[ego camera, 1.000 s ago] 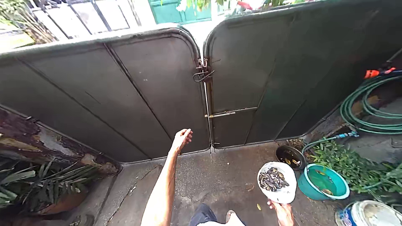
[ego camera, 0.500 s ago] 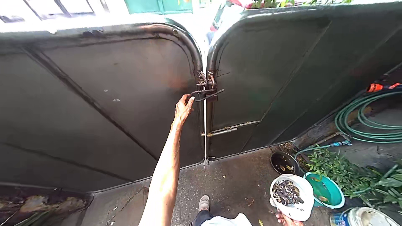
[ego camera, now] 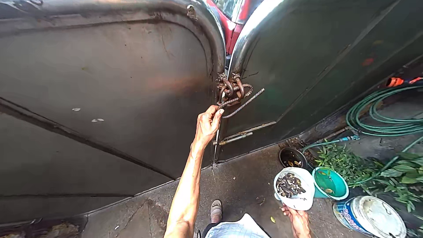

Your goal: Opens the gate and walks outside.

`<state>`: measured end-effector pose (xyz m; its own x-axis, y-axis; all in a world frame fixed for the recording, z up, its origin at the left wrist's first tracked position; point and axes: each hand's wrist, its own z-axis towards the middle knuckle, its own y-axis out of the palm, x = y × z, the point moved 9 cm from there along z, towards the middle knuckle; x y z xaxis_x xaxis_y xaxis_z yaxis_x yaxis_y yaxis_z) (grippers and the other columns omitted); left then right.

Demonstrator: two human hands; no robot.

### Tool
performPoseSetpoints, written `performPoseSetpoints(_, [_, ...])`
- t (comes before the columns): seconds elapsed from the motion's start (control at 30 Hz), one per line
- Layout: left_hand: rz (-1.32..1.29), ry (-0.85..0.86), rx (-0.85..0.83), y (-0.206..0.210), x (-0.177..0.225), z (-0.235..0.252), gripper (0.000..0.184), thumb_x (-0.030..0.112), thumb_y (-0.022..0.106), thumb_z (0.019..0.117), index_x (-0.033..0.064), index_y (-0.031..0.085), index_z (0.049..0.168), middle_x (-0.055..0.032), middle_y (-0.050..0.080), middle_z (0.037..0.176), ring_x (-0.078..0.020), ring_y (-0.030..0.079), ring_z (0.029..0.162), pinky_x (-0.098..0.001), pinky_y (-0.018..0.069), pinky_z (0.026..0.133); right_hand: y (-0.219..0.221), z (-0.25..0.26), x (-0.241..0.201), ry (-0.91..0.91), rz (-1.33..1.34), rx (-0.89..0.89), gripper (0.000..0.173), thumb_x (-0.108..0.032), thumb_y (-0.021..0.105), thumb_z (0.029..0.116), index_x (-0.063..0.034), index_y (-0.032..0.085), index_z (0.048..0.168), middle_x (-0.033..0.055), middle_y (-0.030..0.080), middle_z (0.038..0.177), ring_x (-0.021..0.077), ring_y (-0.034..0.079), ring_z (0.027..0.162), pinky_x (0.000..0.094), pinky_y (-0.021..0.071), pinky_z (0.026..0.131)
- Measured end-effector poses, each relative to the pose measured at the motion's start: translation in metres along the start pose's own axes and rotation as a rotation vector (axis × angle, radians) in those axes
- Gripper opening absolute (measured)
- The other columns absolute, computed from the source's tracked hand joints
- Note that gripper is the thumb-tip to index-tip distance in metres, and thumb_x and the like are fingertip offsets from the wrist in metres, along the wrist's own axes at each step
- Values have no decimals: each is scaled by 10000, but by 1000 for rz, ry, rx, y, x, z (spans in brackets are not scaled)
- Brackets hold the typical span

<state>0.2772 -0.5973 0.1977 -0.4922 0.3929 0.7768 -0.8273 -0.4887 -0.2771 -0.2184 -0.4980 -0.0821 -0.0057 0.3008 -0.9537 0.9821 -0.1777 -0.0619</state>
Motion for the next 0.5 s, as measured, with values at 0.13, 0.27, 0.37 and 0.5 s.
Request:
performPoseSetpoints(0.13, [241, 131, 30, -6, 4, 19, 227, 195, 556, 1059, 15, 692, 1031, -75, 643, 741, -130, 599, 626, -299, 503, 618, 18, 9, -3, -14, -41, -35, 141, 68, 520, 969, 20, 643, 1019, 9, 725, 737, 60, 652, 568, 207, 569, 575])
performPoseSetpoints(0.27, [309, 176, 74, -5, 4, 24, 215, 171, 576, 1051, -2, 702, 1030, -102, 680, 793, -153, 645, 683, -301, 531, 666, 29, 19, 3, -9, -59, -71, 134, 53, 528, 968, 18, 653, 1002, 15, 724, 724, 65, 653, 570, 210, 569, 577])
performPoseSetpoints(0.37, [321, 236, 175, -4, -1, 25, 204, 126, 581, 1047, -39, 701, 1045, -143, 710, 869, -183, 688, 767, -310, 563, 744, 38, 33, 6, -2, -65, -100, 136, 49, 525, 963, 19, 654, 996, 18, 721, 717, 67, 649, 566, 211, 564, 579])
performPoseSetpoints(0.5, [354, 207, 175, 2, 5, 8, 172, 130, 600, 1040, -19, 677, 1001, -111, 645, 795, -149, 615, 664, -266, 524, 635, 51, 50, 6, -1, -52, -145, 139, 60, 527, 955, 21, 656, 990, 12, 720, 714, 68, 650, 568, 216, 570, 592])
